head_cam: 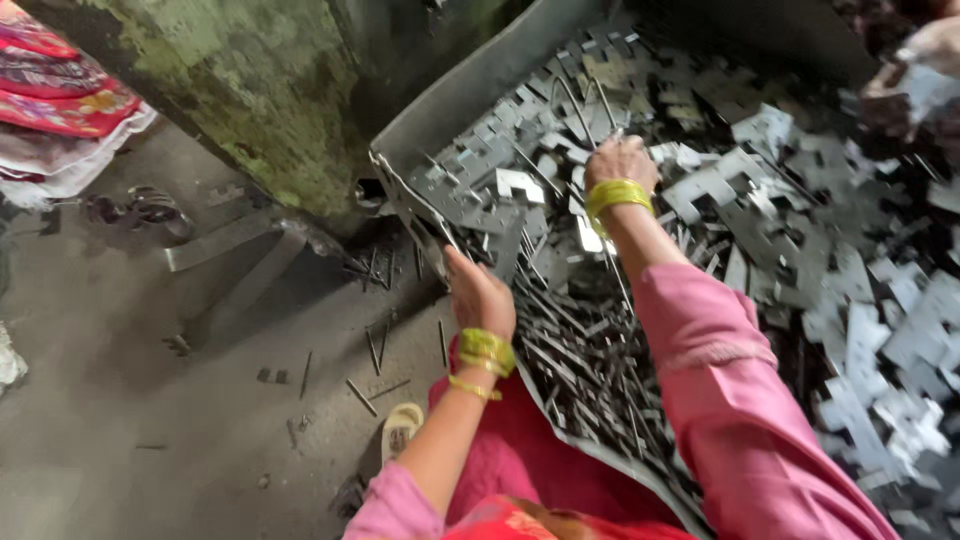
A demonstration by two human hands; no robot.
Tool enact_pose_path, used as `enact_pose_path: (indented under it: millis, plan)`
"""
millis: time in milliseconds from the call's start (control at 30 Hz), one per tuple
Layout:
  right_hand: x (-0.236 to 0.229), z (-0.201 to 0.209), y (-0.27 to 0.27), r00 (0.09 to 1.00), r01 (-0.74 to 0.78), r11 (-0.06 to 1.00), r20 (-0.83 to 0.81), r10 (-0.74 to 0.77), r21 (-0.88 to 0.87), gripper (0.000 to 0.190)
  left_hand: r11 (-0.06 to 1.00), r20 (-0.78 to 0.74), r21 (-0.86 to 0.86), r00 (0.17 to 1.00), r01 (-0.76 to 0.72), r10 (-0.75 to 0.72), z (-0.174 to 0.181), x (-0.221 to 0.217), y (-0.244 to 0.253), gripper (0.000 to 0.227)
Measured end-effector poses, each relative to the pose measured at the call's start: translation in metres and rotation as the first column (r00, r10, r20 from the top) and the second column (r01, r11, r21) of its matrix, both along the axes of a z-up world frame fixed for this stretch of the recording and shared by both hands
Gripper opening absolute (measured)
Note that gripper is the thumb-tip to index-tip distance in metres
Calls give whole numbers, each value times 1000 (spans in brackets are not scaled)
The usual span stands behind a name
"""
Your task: The person sits on the floor and sorts small metal brackets and rods from a large pile in a metal bin. They pick up individual pieces, separate them, and place them back into the bin or onto a nearby surface.
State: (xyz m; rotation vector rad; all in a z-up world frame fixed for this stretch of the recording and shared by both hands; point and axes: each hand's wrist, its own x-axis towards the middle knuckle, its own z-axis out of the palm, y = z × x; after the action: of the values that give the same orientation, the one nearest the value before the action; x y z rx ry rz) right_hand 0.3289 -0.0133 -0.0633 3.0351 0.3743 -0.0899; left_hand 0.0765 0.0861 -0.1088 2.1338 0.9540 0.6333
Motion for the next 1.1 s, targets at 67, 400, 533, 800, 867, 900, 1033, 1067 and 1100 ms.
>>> enact_pose_path:
  millis: [67, 400, 533, 800, 867, 900, 1033, 1067, 1100]
  plan:
    - [34, -22, 34, 996, -41, 999, 74, 39, 24, 36, 999, 55, 52, 998, 4, -6, 0, -5, -3, 64]
    - [19, -53, 35, 975, -220, 951, -35, 218, -216, 69, 1000, 79, 25, 997, -6, 4, 2, 2, -3, 64]
    - [-81, 15, -37, 903, -415, 836, -46, 428, -358, 60, 997, 30, 67, 999, -39, 37, -14, 2, -7, 75]
    - [-284, 187, -212, 956, -213, 917, -266, 124, -338, 72, 995, 11, 25, 995, -96, 95, -6, 9, -2, 76]
    - [-305, 191, -232, 901, -81, 905, -419, -113, -418, 76, 996, 16, 11, 996, -89, 89, -2, 14, -2, 73]
    - [-310, 192, -235, 940, -57, 947, -336, -56, -317, 76, 996, -28, -54, 997, -75, 74, 0, 13, -4, 73]
    - [-253, 180, -173, 982, -47, 998, -182, 53, 39, 68, 988, -71, -127, 994, -91, 82, 19, 5, -2, 73]
    - [-227, 174, -145, 979, -111, 994, -168, 111, 11, 58, 989, -59, -104, 994, -101, 96, 24, 4, -2, 74]
    - [-194, 164, -111, 964, -217, 976, -155, 218, 20, 73, 995, -34, -54, 996, -82, 80, 29, 2, -2, 75]
